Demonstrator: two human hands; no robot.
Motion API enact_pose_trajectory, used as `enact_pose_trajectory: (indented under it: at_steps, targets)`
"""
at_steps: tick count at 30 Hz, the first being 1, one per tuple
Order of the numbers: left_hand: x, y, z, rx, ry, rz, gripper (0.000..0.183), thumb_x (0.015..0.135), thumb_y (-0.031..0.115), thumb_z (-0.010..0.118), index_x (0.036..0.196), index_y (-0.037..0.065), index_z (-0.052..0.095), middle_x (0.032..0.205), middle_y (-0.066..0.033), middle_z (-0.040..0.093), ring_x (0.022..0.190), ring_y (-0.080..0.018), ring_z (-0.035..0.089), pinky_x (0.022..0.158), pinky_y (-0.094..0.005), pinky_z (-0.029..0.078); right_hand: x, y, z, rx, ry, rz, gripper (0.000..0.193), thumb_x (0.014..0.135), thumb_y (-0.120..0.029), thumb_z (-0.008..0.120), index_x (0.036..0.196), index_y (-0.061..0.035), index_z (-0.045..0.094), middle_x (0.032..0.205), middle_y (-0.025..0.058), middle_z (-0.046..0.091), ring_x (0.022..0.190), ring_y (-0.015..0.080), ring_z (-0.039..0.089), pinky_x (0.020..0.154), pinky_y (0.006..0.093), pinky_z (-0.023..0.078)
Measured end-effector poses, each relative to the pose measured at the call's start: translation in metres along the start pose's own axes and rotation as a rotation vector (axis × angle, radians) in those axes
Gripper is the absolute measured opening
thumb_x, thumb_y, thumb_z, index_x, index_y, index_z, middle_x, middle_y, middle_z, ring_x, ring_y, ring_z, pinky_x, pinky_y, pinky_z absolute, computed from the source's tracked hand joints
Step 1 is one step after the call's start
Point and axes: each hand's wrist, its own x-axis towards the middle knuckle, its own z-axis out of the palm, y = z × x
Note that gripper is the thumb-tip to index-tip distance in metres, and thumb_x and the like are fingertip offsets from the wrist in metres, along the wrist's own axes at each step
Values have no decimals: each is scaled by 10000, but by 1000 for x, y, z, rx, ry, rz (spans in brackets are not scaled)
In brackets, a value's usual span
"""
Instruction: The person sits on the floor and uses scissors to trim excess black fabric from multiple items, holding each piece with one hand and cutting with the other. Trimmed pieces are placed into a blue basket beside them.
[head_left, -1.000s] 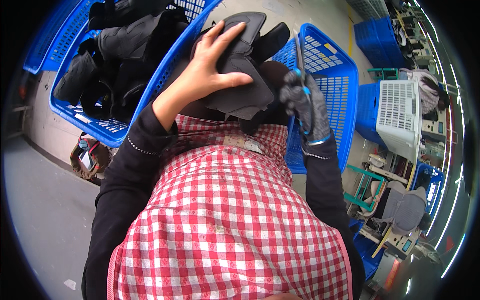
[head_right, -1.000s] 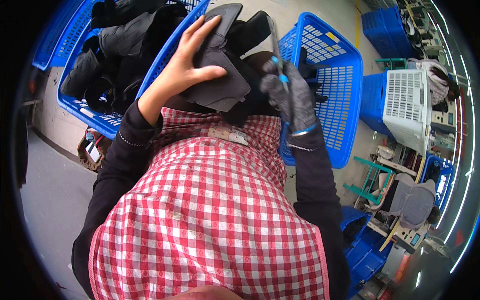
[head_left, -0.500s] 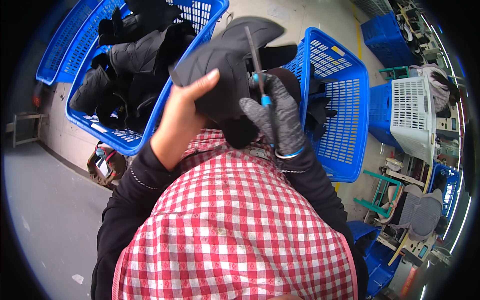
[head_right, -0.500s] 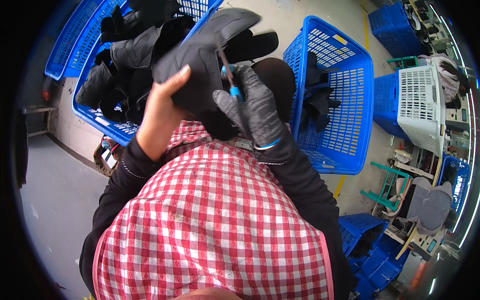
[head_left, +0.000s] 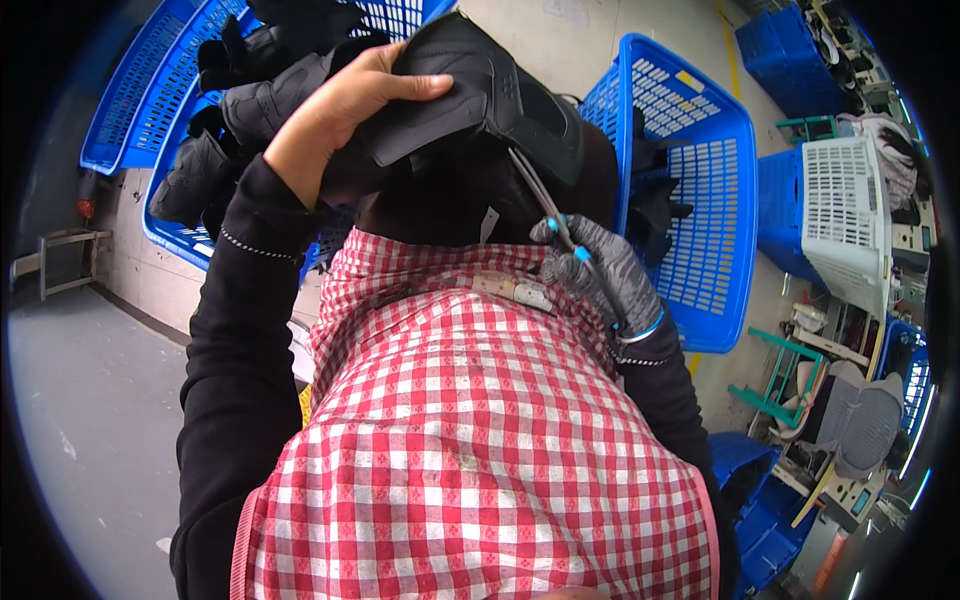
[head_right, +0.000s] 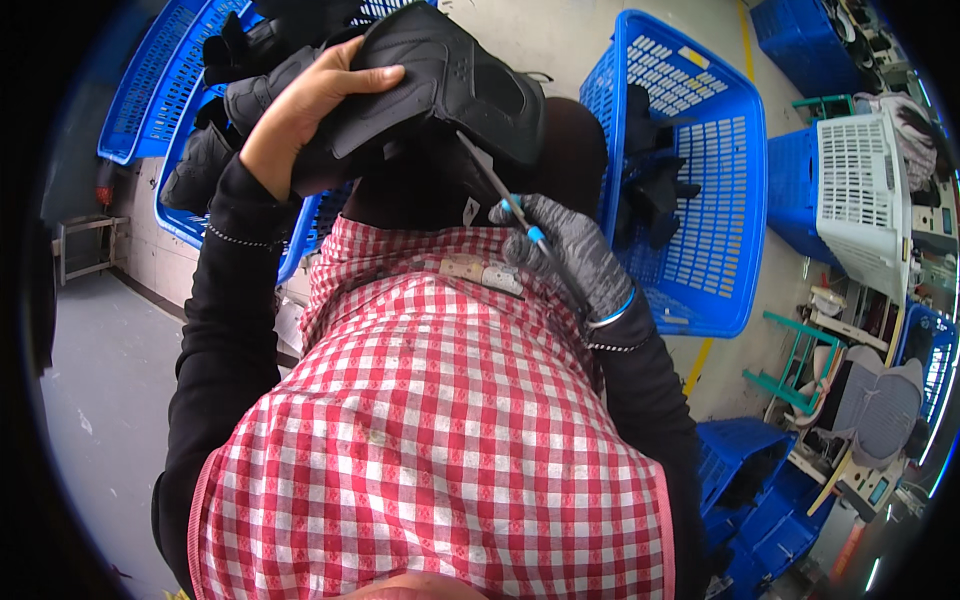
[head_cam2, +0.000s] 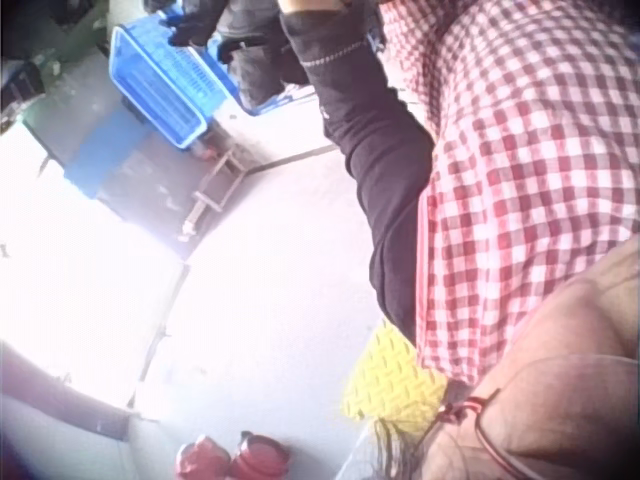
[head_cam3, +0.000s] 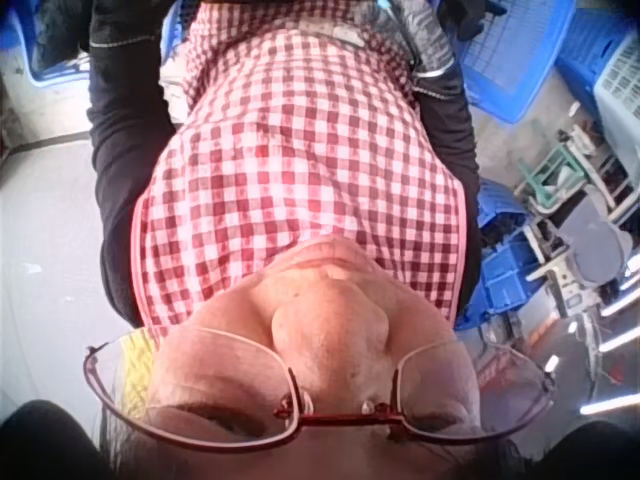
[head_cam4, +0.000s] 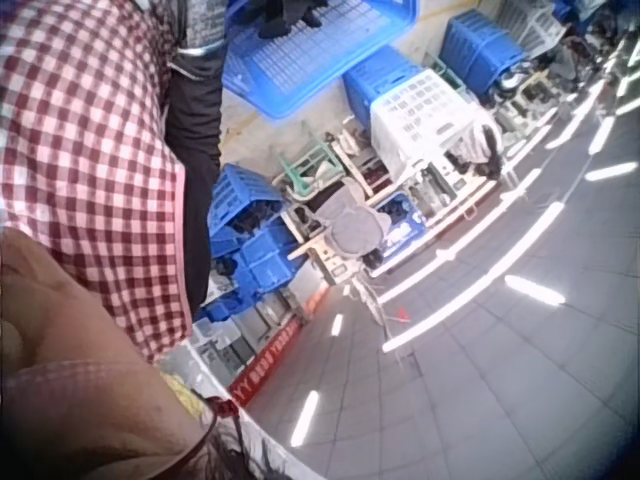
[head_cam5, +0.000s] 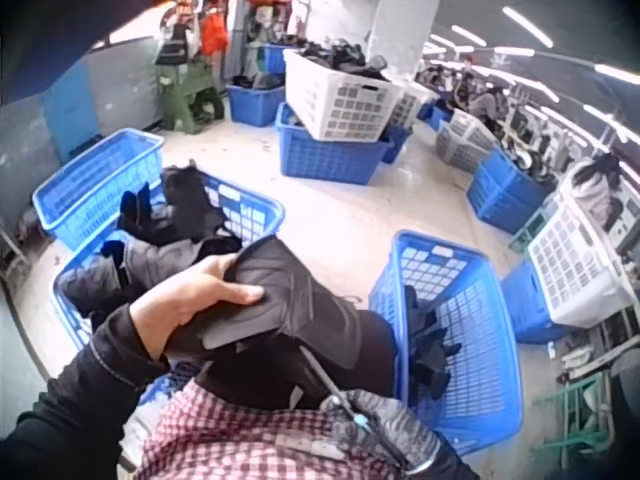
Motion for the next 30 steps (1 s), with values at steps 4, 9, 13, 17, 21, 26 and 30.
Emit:
enact_pose_trajectory:
  at_steps: [4,9,13,17,21,26,30]
  targets:
    - [-3,-4,-4,103,-13,32,502,874,255,844,1230,-32,638,1010,-155,758,802,-207,773,793,-280,637,3,0,-8,-52,-49,15,285,1050,-92,599,1314,15,613,1149,67,670,872,71,696,741,189,598]
    - [-4,5,2,65,-23,27,572,860,275,858,1263,-49,614,1013,-165,758,817,-215,776,811,-284,636,10,-11,-10,-19,-91,53,360,1003,-187,707,1299,6,632,1110,42,678,881,80,662,782,218,564]
    - [-6,4,2,73,-17,16,637,840,300,874,1282,-66,599,1027,-182,755,827,-226,777,818,-290,636,16,-18,-8,-12,-82,49,409,968,-265,765,1266,-7,658,1066,18,681,894,84,628,801,235,532]
    - [-5,3,2,103,3,22,673,825,308,885,1290,-78,590,1035,-194,751,827,-240,778,819,-295,637,16,-23,-9,-141,-68,20,398,965,-244,767,1277,-19,663,1092,24,689,917,87,634,819,236,540]
    - [-6,2,5,104,13,50,689,812,313,894,1287,-84,589,1042,-198,747,831,-248,777,821,-303,637,17,-27,-6,-164,-24,28,372,973,-144,740,1310,-13,652,1133,60,714,983,111,671,863,240,562]
    - [-8,2,6,107,11,42,703,802,331,900,1294,-68,594,1044,-190,748,847,-244,775,828,-312,634,12,-26,3,-457,64,-35,381,957,-29,716,1326,16,633,1179,107,726,1032,163,719,877,262,598]
    - [-8,2,8,190,26,61,716,804,356,898,1317,-41,596,1045,-178,753,847,-246,775,826,-317,632,9,-19,4,-686,64,-135,377,957,-22,709,1322,30,628,1143,121,736,1011,170,727,874,271,608]
